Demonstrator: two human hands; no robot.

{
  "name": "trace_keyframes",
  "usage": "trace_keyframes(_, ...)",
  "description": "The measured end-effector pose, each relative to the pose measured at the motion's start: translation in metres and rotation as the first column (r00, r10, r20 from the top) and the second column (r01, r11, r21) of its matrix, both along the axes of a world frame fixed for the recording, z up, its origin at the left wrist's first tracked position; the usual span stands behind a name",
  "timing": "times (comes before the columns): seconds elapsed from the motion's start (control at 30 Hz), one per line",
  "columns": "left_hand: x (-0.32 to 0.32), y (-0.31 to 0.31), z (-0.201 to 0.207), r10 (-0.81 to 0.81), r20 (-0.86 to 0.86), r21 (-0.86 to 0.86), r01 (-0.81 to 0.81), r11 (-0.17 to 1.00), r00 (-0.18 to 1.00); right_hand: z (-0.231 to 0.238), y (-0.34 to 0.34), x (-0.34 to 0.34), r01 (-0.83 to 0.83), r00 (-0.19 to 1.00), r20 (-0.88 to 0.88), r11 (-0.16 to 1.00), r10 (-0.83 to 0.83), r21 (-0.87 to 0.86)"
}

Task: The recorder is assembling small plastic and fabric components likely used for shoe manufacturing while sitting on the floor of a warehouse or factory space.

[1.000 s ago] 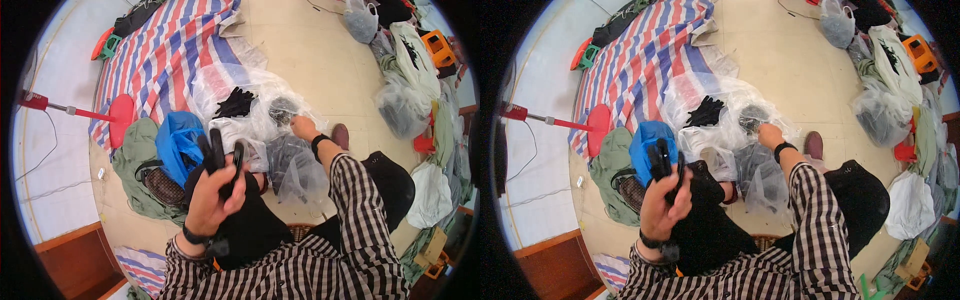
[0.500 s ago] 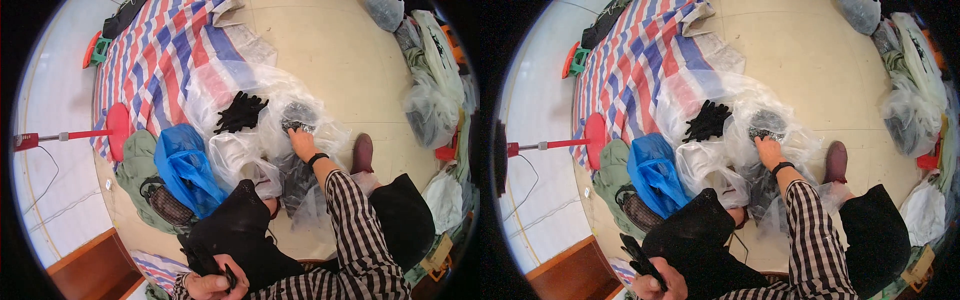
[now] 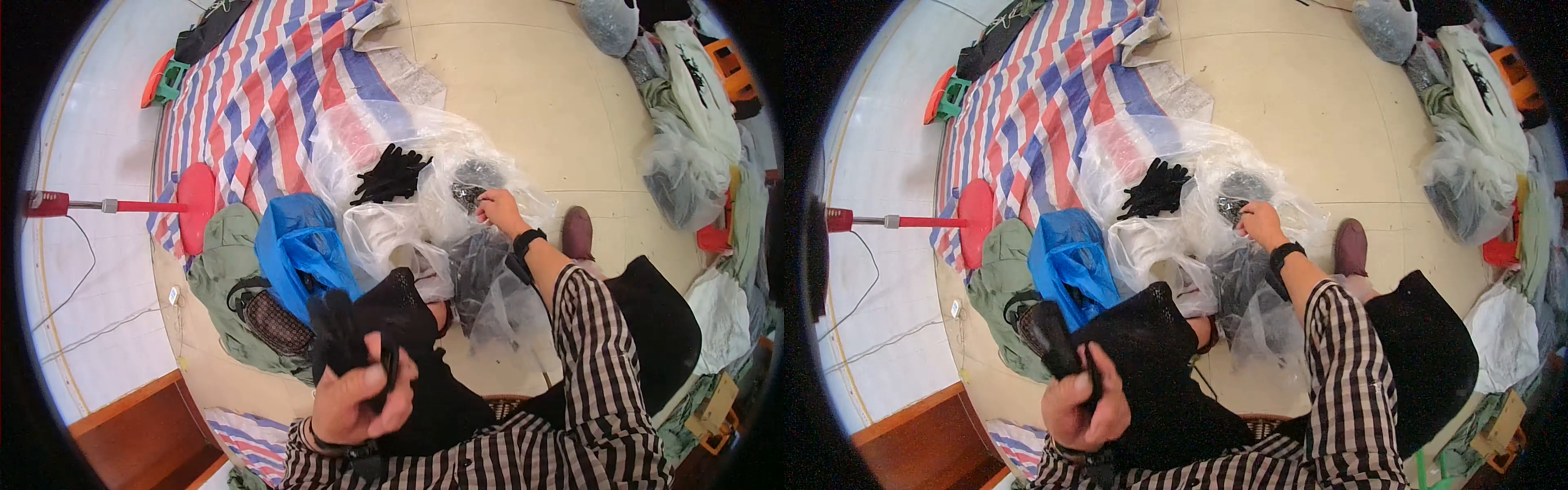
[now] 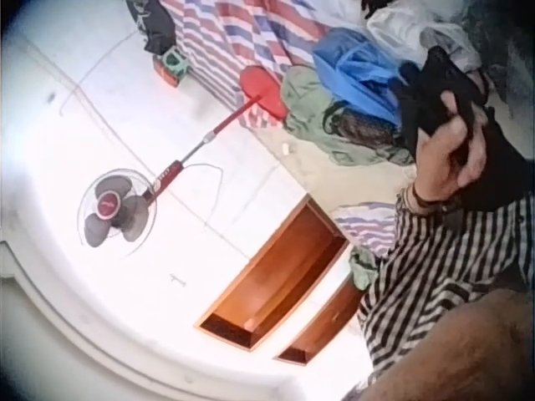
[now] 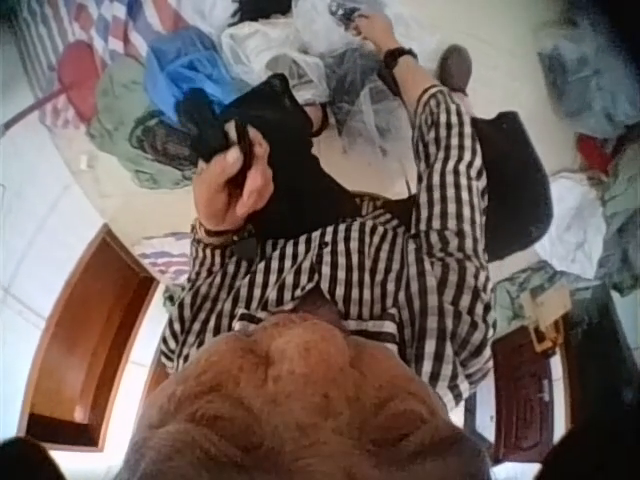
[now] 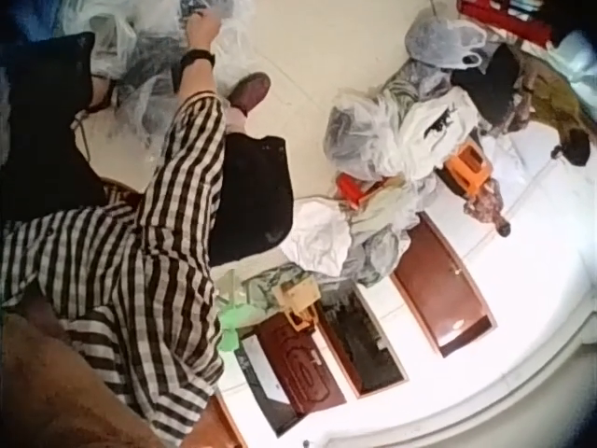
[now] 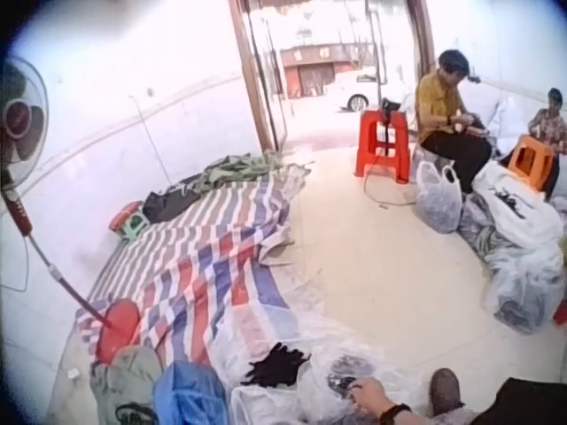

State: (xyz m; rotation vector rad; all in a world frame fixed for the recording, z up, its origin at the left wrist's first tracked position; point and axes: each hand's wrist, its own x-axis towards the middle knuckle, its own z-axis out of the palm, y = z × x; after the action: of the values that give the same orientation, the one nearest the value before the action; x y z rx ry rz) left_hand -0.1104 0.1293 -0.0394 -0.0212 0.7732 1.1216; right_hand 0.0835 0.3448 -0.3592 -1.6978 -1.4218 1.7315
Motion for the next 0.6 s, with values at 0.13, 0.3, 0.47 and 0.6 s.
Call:
trace_keyframes(0.13,0.011,0.007,0.015,-0.064,-0.151,0.081,0.077,0.994,0.987,0.086,-0.008,0.002,-0.138,0.965,-0.234,0.989,0.122,-0.056)
trace_keyframes(0.3,0.025,0.008,0.003,-0.126,-0.33,0.108,0.17,0.98,0.936,0.208,-0.046,0.018,-0.229,0.915,-0.336,0.973,0.224,0.024)
trace_keyframes(0.47,0.032,-0.018,0.001,-0.07,-0.241,0.219,0.124,0.968,0.968,0.296,-0.131,0.028,-0.24,0.919,-0.141,0.806,0.368,0.541)
trace_keyframes(0.6,0.052,-0.036,0.011,-0.117,-0.338,0.272,0.216,0.938,0.934,0.328,-0.187,0.045,-0.265,0.912,0.051,0.49,0.407,0.831)
